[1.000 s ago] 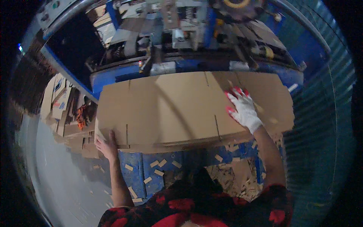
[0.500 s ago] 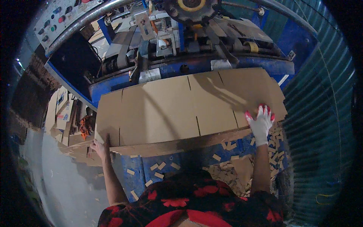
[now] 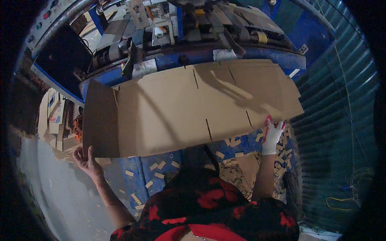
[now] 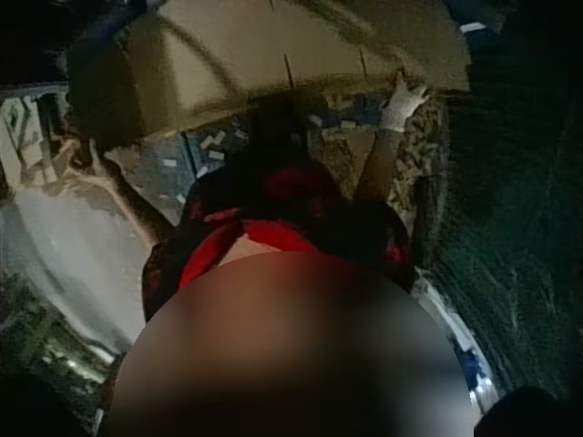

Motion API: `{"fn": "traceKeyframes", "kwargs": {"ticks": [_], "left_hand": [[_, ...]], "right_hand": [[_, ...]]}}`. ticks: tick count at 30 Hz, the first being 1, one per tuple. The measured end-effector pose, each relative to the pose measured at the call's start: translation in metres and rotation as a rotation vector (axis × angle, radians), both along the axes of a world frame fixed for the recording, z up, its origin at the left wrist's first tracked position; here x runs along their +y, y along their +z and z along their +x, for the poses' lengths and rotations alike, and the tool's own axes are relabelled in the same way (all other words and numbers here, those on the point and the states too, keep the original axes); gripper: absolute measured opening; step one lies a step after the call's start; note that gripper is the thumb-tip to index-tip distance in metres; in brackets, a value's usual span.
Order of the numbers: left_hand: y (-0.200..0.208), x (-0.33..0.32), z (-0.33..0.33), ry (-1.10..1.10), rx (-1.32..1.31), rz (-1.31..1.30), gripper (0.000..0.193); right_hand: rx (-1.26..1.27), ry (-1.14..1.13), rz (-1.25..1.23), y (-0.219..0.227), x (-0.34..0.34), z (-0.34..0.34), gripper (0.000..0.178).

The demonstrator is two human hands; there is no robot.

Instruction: The person repeatedly folds flat cardboard sheets into box shapes using a blue folding machine. They align the cardboard, press it into the machine to crease the folds, and stack the finished boxes. The process is continuous and repetitive throughout the clip.

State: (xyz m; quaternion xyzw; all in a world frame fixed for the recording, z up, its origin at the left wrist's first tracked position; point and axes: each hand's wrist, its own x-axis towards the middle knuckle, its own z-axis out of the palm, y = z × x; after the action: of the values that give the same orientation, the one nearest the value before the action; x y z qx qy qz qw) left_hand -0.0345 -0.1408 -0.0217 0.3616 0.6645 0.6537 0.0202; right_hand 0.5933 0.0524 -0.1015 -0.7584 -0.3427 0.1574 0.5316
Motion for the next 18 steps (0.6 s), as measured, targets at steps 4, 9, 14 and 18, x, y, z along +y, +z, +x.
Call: {"fn": "traceKeyframes", "kwargs": {"ticks": [4, 9, 14, 18], "left_hand": [[-0.014, 0.022, 0.025, -0.329, -0.495, 0.147, 0.049], [-0.032, 0.048, 0.051, -0.369, 0.131, -0.311, 0.049], [-0.016, 0.066, 0.078, -0.467, 0.656, -0.305, 0.067], [-0.004, 0.105, 0.084, -0.523, 0.718, -0.290, 0.069]], "right_hand": [[-0.122, -0.003, 0.305, 0.033, -0.017, -0.028, 0.071], [-0.134, 0.481, 0.273, 0.070, -0.049, -0.071, 0.050], [-1.246, 1.126, 0.322, 0.069, -0.043, -0.119, 0.042], [-1.455, 1.088, 0.376, 0.076, 0.001, -0.126, 0.043]]}}
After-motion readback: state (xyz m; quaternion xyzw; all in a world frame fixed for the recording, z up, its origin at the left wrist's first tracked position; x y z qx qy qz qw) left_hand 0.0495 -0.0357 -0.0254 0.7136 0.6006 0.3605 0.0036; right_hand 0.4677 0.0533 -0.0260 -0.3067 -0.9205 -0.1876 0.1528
